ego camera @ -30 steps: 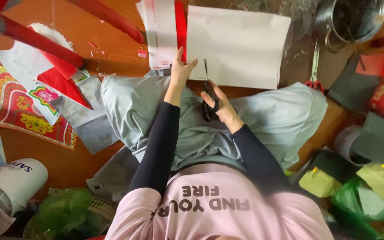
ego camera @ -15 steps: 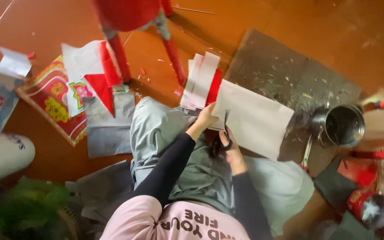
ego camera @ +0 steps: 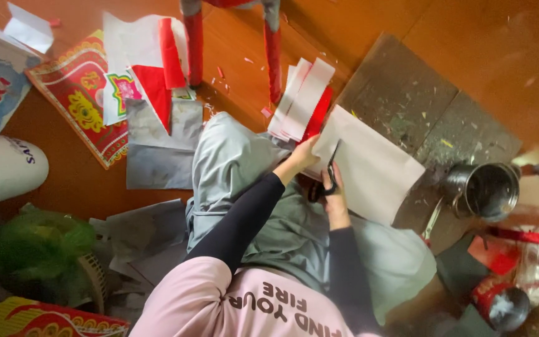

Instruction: Cutting white and red paper strips using scissors for crafting.

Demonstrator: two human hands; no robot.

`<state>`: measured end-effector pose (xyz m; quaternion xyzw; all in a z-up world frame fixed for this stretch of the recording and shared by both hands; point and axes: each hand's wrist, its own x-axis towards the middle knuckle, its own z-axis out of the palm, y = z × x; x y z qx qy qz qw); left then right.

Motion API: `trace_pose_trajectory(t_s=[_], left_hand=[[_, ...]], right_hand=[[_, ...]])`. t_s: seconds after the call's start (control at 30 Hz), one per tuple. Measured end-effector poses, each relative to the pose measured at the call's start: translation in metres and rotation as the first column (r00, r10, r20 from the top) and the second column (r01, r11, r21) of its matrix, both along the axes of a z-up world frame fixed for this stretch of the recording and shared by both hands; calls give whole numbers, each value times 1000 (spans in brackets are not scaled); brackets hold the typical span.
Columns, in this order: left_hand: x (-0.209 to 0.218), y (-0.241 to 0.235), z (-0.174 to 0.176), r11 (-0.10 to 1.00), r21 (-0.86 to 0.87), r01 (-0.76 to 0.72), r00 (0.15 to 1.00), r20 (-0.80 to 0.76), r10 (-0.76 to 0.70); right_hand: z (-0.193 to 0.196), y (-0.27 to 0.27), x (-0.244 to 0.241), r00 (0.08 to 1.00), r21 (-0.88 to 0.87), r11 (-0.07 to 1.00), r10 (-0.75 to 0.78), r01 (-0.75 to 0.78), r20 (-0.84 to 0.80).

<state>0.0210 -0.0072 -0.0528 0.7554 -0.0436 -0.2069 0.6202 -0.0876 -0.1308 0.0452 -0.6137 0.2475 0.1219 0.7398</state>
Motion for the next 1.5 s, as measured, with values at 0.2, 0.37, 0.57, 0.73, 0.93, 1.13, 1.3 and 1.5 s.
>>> trace_pose_trajectory(t_s=[0.2, 0.37, 0.57, 0.73, 0.93, 1.13, 1.3, 1.5], left_hand=[[-2, 6, 8, 998, -44, 33, 998, 58, -30], [-7, 11, 21, 976, -215, 43, 998, -35, -52], [-4, 17, 44, 961, -273, 30, 994, -90, -57], [0, 20, 62, 950, -313, -3, 986, -161, -50], [-4, 17, 69, 948, -319, -15, 986, -163, -39], [1, 19, 80, 961, -276, 6, 986, -157, -51], [-1, 20, 66, 959, -282, 5, 993, -108, -37], [6, 24, 39, 958, -283, -39, 995, -96, 12]], right_hand=[[-19, -20, 7, 993, -151, 988, -11, 29, 119], [0, -21, 36, 992, -50, 999, -1, 8, 126], [12, -8, 35, 960, -174, 984, 2, 49, 279], [11, -29, 51, 989, -121, 993, 2, 16, 146], [17, -27, 63, 982, -90, 995, -32, 50, 186], [23, -32, 76, 983, -116, 993, -15, 37, 182], [26, -34, 92, 993, -129, 991, -2, 17, 120], [37, -30, 84, 985, -179, 983, 6, 25, 171]])
